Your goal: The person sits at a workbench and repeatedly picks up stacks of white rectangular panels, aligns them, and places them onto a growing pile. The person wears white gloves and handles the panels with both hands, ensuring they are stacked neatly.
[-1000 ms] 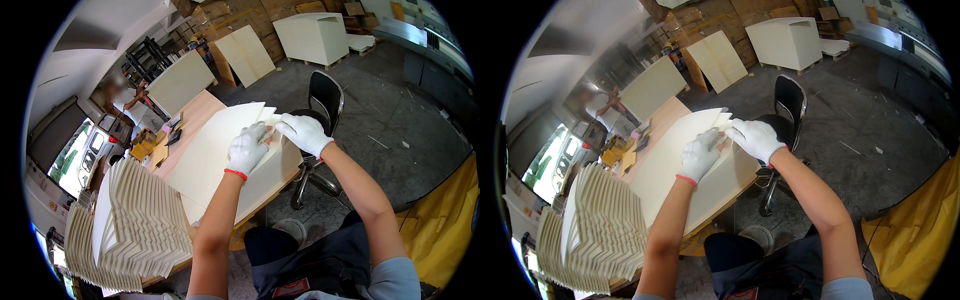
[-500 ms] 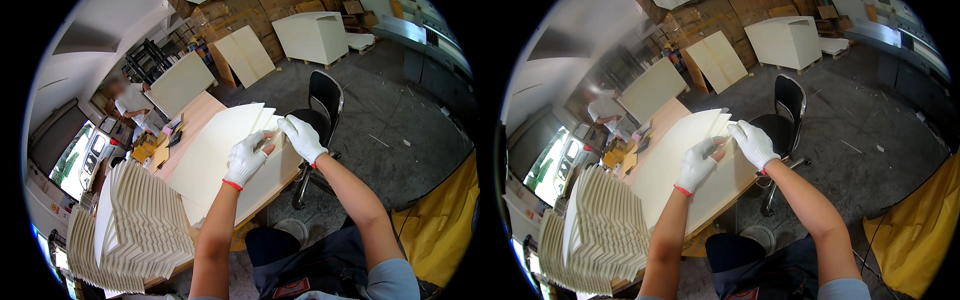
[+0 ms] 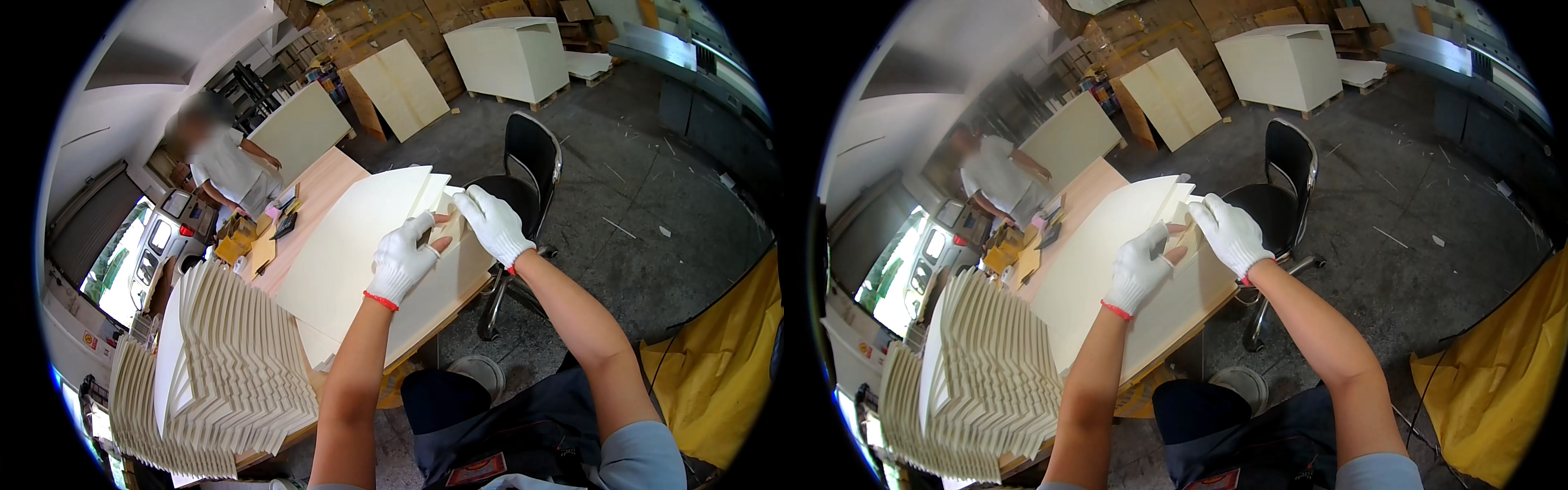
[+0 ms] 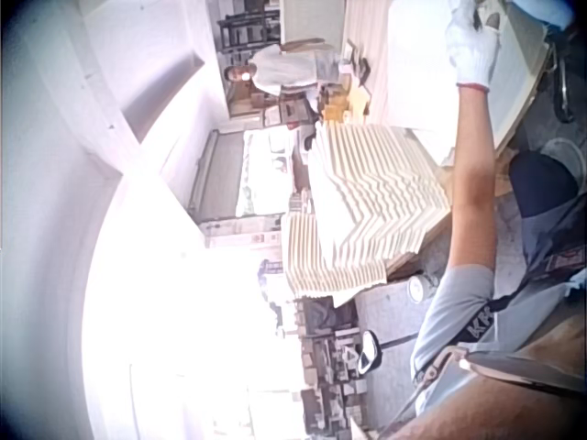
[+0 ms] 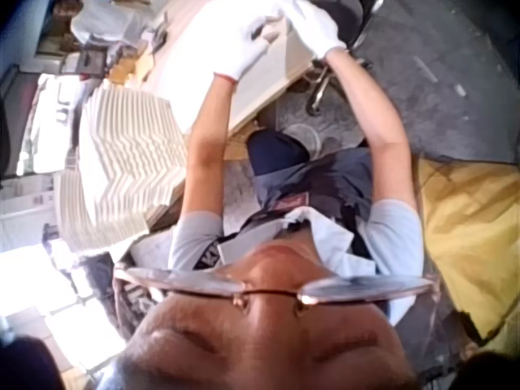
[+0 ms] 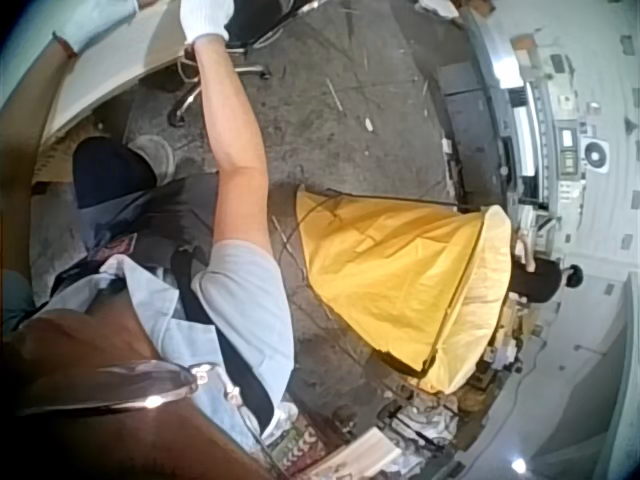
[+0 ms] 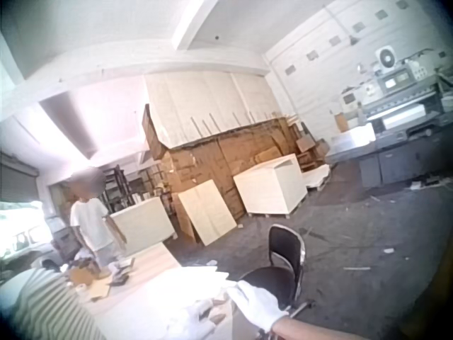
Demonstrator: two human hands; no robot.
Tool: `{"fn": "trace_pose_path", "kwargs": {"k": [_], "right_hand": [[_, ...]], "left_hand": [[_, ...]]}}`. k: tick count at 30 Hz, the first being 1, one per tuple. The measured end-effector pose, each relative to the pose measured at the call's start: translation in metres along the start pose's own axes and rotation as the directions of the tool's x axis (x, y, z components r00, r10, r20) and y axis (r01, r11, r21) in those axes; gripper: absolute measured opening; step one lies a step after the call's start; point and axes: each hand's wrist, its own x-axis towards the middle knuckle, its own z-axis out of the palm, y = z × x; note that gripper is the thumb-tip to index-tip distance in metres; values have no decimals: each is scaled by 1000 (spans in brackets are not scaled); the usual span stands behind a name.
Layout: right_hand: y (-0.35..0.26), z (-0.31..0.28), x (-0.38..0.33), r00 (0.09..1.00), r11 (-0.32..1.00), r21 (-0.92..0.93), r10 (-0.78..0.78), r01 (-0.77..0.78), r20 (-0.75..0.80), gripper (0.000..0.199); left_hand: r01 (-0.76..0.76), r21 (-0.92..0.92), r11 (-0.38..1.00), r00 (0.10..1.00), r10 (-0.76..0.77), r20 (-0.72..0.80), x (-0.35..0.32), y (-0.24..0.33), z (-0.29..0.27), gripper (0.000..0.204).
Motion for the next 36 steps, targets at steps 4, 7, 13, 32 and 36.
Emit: {"fn": "trace_pose_path", "kwargs": {"k": [4, 7, 13, 32, 36], "right_hand": [[0, -2, 1, 999, 1000, -2, 19, -19, 34, 45], [0, -3, 0, 999, 1000, -18, 20, -19, 45, 45], [-1, -3, 0, 999, 1000, -30, 4, -3, 36, 44], [-7, -7, -2, 998, 1000, -2, 22, -22, 57, 43], [-2, -3, -1, 999, 1000, -23, 21, -20, 44, 43]], "left_hand": [[37, -28, 999, 999, -36, 35, -1, 5, -4, 30], [-6, -91, 996, 1000, 6, 5, 0, -1, 0, 28], [-66, -39, 997, 998, 65, -18, 1, -11, 3, 28], [-63, 18, 998, 997, 64, -41, 0, -6, 4, 28], [-109, 49, 993, 991, 112, -69, 1, -13, 7, 28]]}}
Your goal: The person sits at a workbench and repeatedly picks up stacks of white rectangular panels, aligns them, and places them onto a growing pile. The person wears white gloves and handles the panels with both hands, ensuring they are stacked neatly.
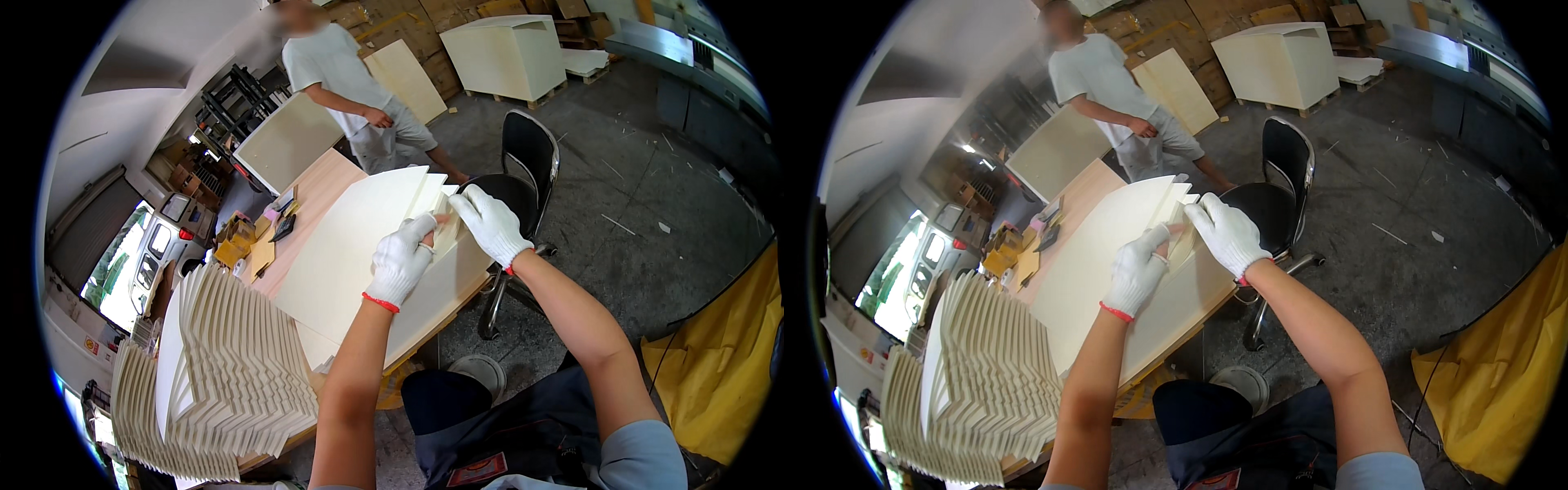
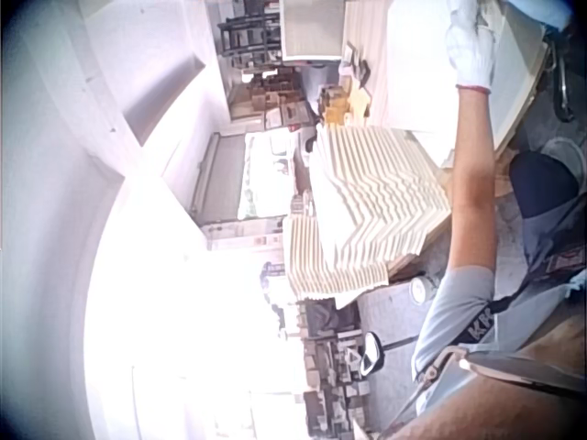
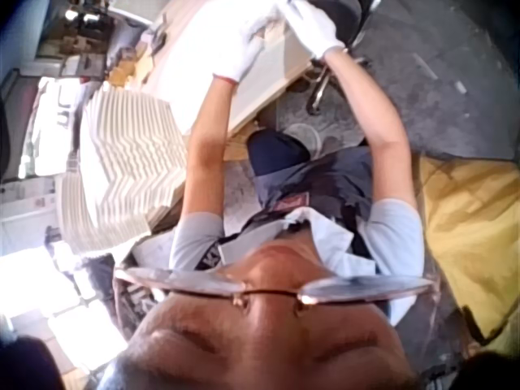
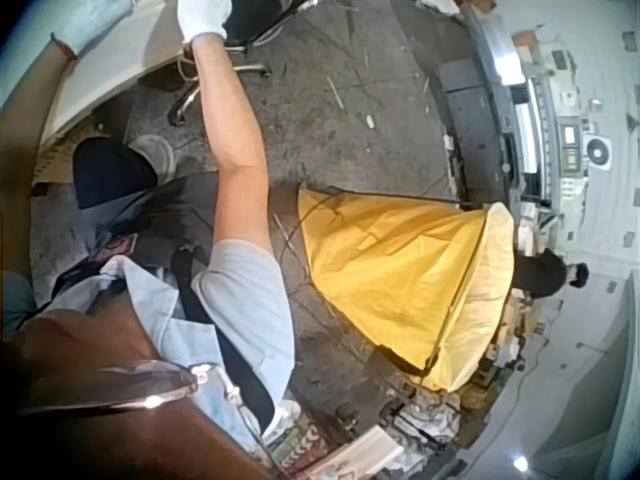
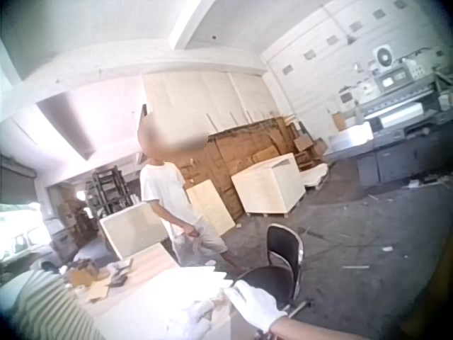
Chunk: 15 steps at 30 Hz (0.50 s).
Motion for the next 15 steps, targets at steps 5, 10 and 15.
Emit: {"fn": "trace_pose_path", "kwargs": {"k": [5, 10, 15], "right_hand": [[8, 4, 0, 999, 1000, 30, -5, 6, -37, 43], [8, 3, 0, 999, 1000, 31, -3, 4, -46, 43], [-7, -7, -1, 993, 999, -8, -50, 49, -111, 40]], "left_hand": [[65, 31, 997, 994, -68, 90, 1, 13, -4, 29], [-25, 38, 999, 999, 23, 50, 1, 9, -1, 32], [-184, 176, 967, 978, 198, -62, -5, 2, 3, 40]]}}
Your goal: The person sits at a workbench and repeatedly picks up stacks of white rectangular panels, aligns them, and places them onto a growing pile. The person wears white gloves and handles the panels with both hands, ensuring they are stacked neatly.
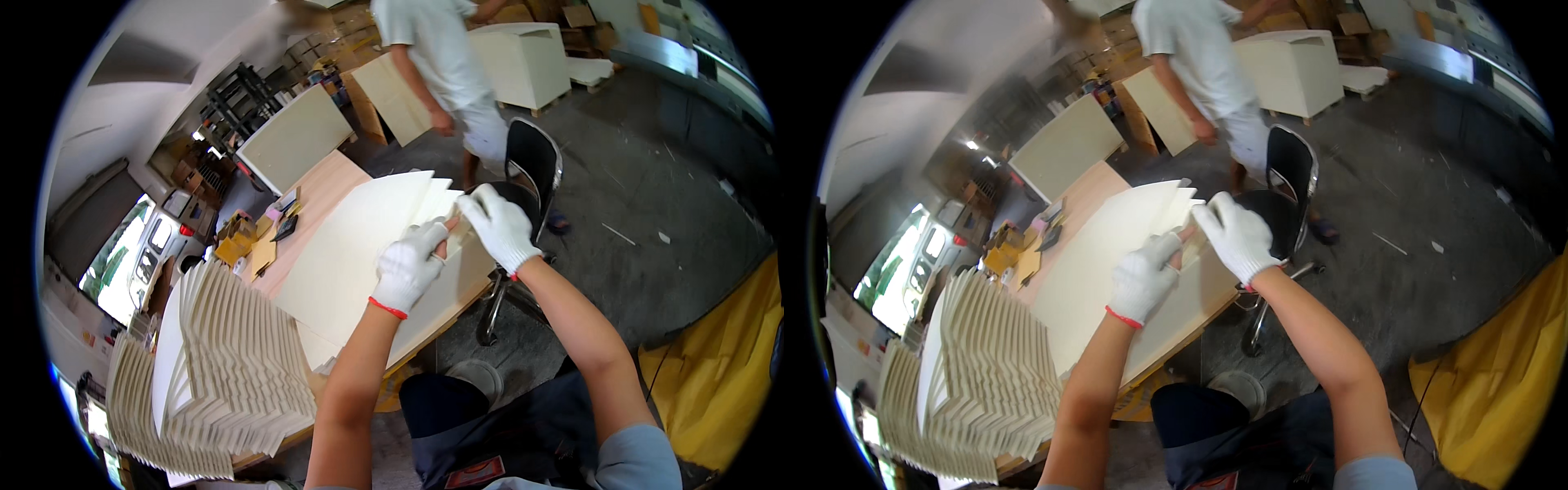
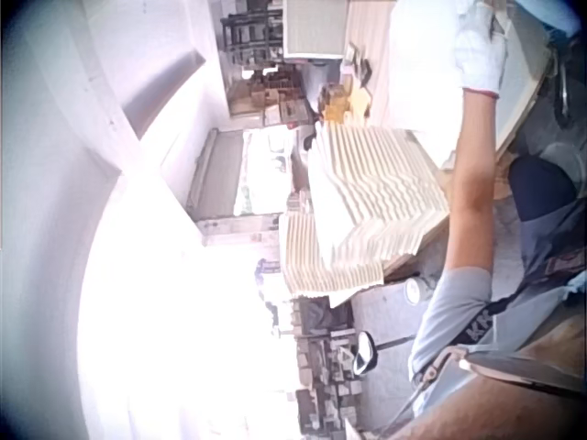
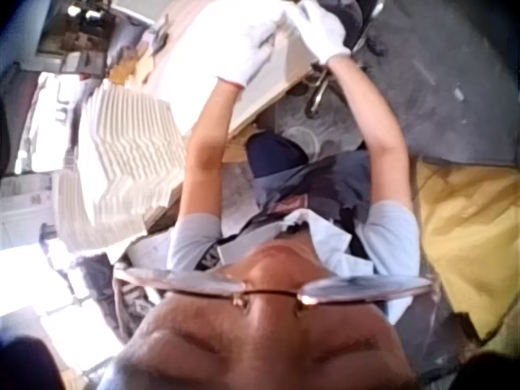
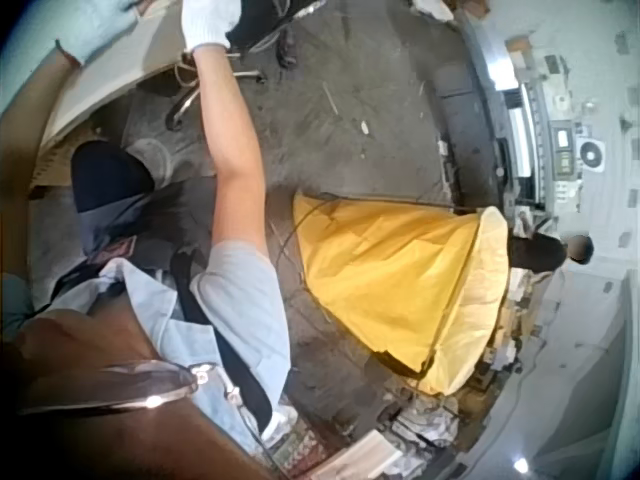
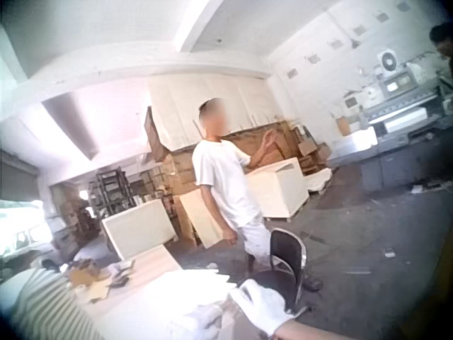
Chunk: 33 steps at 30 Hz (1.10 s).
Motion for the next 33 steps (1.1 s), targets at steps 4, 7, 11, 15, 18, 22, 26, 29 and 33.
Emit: {"fn": "trace_pose_path", "kwargs": {"k": [4, 7, 11, 15, 18, 22, 26, 29, 33], "right_hand": [[-13, 3, -6, 965, 915, 385, 200, -123, -167, 29], [-13, 22, -4, 884, 27, 946, 364, -324, 292, 27], [-32, 38, -11, 766, 14, 807, 325, -591, 555, 32], [-59, 47, -21, 592, -154, 636, 252, -756, 765, 34], [-88, 67, -54, 567, -96, 598, 232, -795, 791, 35], [-107, 80, -63, 539, -23, 580, 338, -815, 772, 38], [-113, 87, -68, 642, 191, 628, 412, -755, 647, 37], [-110, 85, -67, 634, 187, 615, 378, -766, 675, 36], [-110, 43, -77, 611, 238, 567, 398, -789, 684, 39]], "left_hand": [[86, 72, 994, 996, -83, -35, 0, 5, 3, 51], [114, 122, 986, 992, -119, 35, 3, 13, 1, 55], [168, 3, 986, 982, -167, -87, -11, 8, 3, 48], [-84, -154, 984, 921, 17, -390, -83, 8, -12, 37], [9, -59, 998, 945, -28, -326, -153, 16, -31, 25], [243, 56, 968, 895, -201, -398, -190, 9, -34, 16], [327, 47, 944, 892, -292, -344, -196, 4, -32, 17], [329, -10, 944, 884, -311, -349, -198, -8, -28, 23], [569, -63, 820, 819, -572, -41, -200, 9, -38, 28]]}}
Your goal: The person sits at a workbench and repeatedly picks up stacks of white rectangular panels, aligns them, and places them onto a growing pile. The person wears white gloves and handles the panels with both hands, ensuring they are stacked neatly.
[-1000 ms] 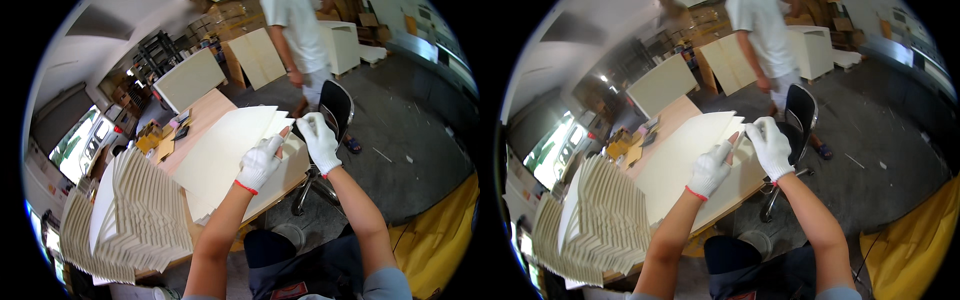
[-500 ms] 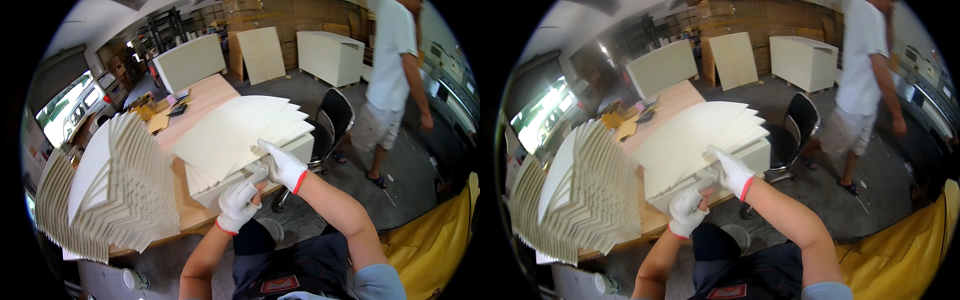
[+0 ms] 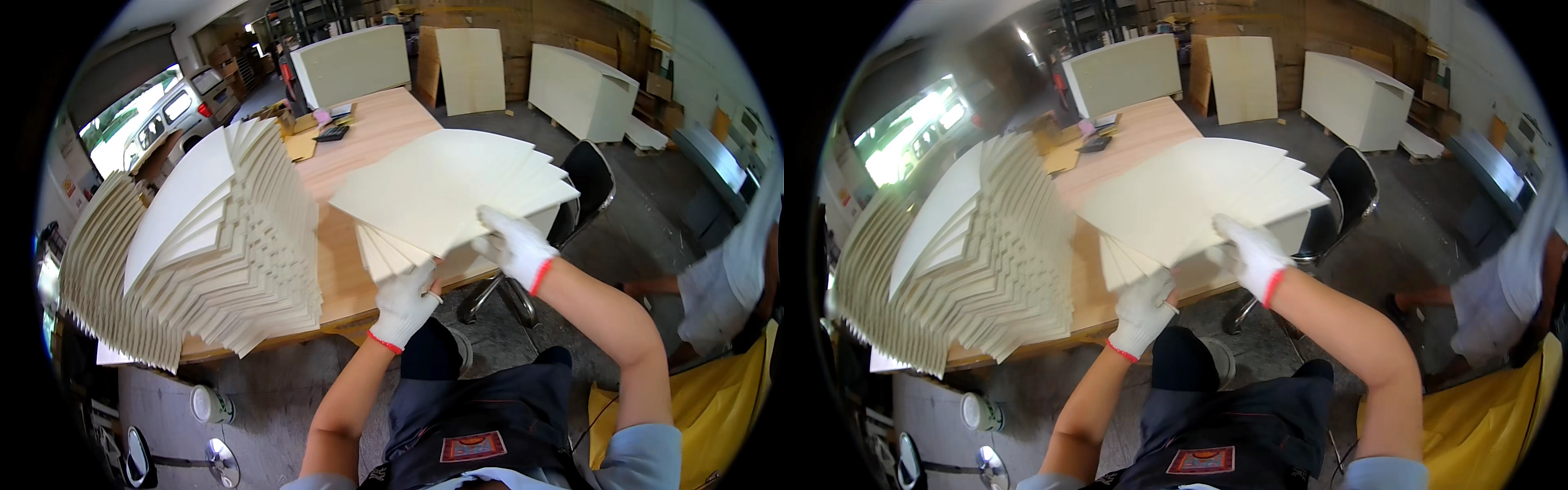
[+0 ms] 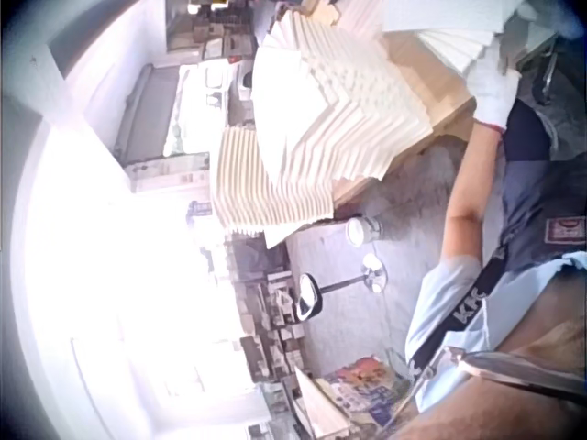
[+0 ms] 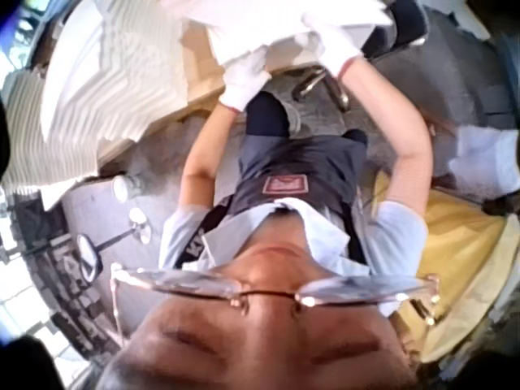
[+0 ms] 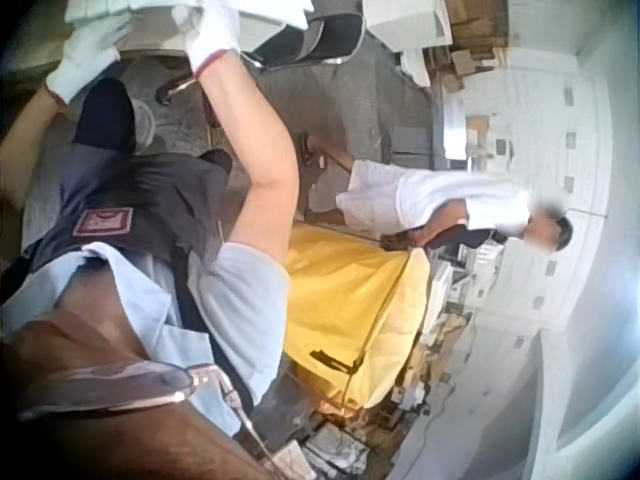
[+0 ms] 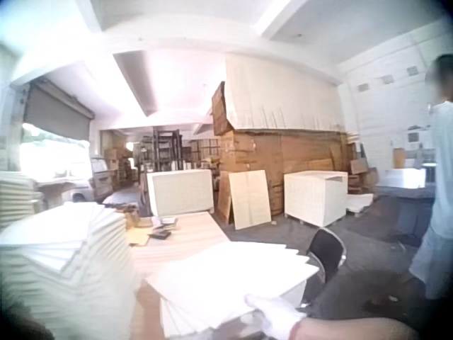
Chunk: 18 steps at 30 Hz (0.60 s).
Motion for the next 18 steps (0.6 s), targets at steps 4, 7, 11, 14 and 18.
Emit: {"fn": "trace_pose_path", "kwargs": {"k": [4, 7, 11, 14, 18], "right_hand": [[-11, -44, -44, 1000, 994, -112, 5, -1, 30, 50], [-19, -61, -90, 997, 989, -144, 48, -38, 63, 54], [-15, -89, -124, 996, 982, -174, 84, -79, 21, 47], [-9, -93, -128, 996, 986, -147, 80, -76, 26, 43], [16, -107, -116, 998, 999, -43, 4, -2, 57, 41]], "left_hand": [[246, -747, 618, 969, -143, 201, -51, -39, 18, 61], [359, -840, -407, 917, -16, 400, -80, -33, 12, 100], [418, -658, -627, 901, 190, 391, -72, -13, -9, 88], [553, -810, -195, 783, -210, 585, -57, 16, -31, 64], [472, -874, -113, 843, -234, 485, -50, 20, -42, 48]]}}
